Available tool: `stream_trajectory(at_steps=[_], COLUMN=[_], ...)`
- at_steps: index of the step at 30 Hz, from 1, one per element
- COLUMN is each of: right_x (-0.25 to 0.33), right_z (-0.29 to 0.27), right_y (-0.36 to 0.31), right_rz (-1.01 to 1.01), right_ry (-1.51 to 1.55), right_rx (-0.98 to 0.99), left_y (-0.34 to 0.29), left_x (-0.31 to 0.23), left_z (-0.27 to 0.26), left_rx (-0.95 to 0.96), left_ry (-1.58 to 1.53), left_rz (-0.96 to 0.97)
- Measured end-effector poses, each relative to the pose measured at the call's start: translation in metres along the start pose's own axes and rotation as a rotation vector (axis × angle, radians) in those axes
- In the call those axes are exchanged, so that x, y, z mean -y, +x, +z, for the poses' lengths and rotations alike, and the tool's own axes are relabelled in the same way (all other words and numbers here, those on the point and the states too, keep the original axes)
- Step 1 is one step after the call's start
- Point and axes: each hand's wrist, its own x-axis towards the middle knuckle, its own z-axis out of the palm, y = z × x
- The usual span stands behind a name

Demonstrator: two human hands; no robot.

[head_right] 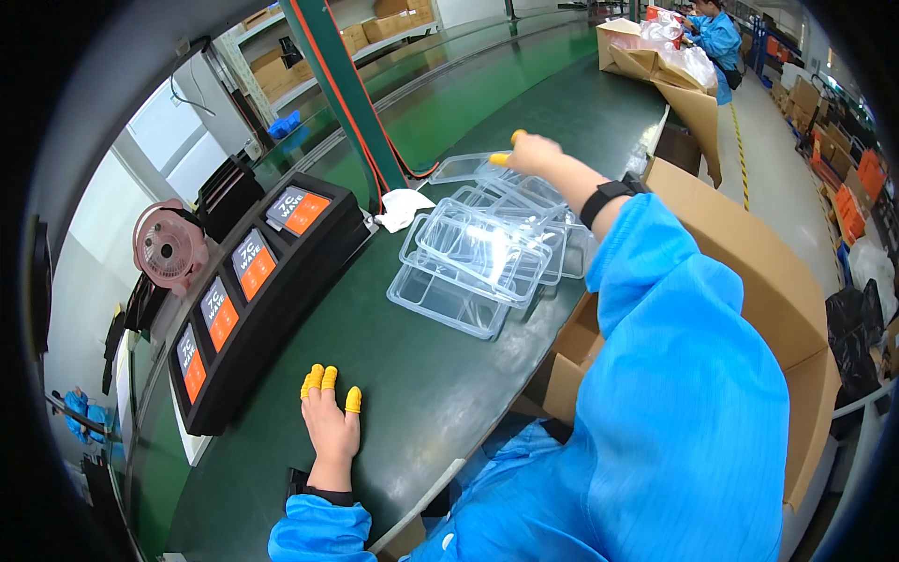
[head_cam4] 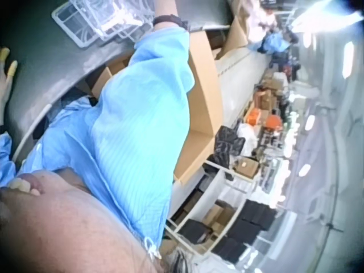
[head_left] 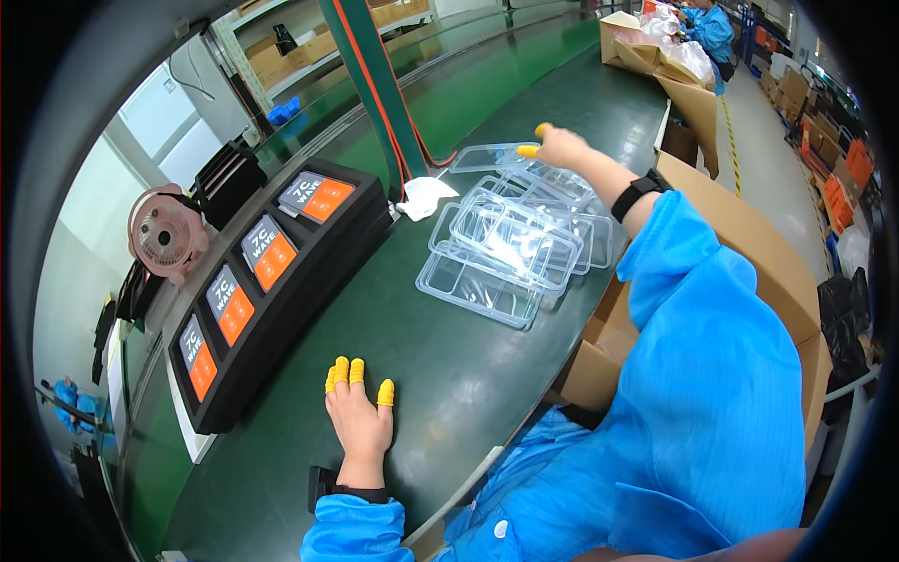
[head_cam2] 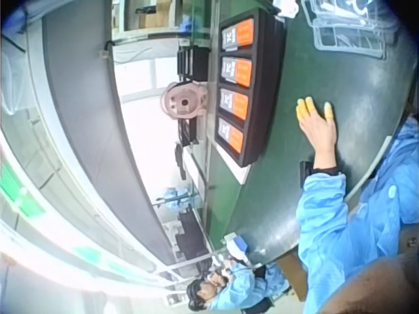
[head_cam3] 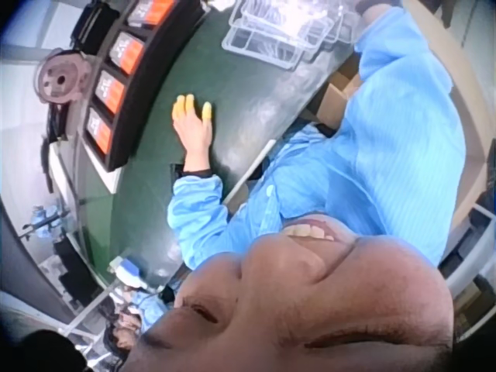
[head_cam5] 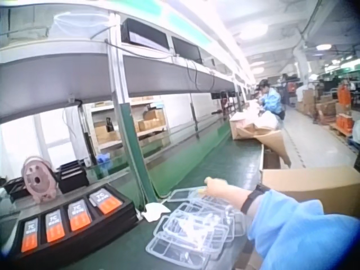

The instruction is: The recorder is assembling mobile phones by placing them into cases and organizing them on the assembly line.

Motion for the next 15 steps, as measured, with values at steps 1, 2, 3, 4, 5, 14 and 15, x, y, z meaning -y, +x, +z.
stream_trajectory(at_steps=[1, 2, 3, 4, 5, 14, 15], right_x=[0.006, 0.003, 0.008, 0.009, 0.008, 0.034, 0.038], right_z=[0.013, 0.022, 0.023, 0.021, 0.019, -0.064, -0.077], right_y=[0.013, 0.017, 0.012, 0.012, 0.014, -0.011, -0.024], right_rz=[0.036, 0.038, 0.036, 0.03, 0.014, -0.287, -0.378], right_ry=[0.085, 0.151, 0.216, 0.215, 0.309, 1.381, 1.323], right_rx=[0.068, 0.016, -0.035, -0.036, -0.041, -0.21, -0.206], left_y=[-0.002, -0.002, -0.002, -0.001, -0.001, 0.0, 0.0], left_x=[0.001, 0.001, 0.001, 0.001, 0.001, 0.002, 0.001], left_z=[0.0, 0.0, 0.001, 0.001, 0.001, 0.004, 0.003], left_rx=[-0.001, -0.005, -0.004, -0.003, -0.007, -0.043, -0.038], left_ry=[-0.001, 0.0, -0.005, -0.01, -0.011, -0.02, -0.016], left_rz=[-0.007, -0.007, -0.008, -0.008, -0.013, 0.022, 0.019])
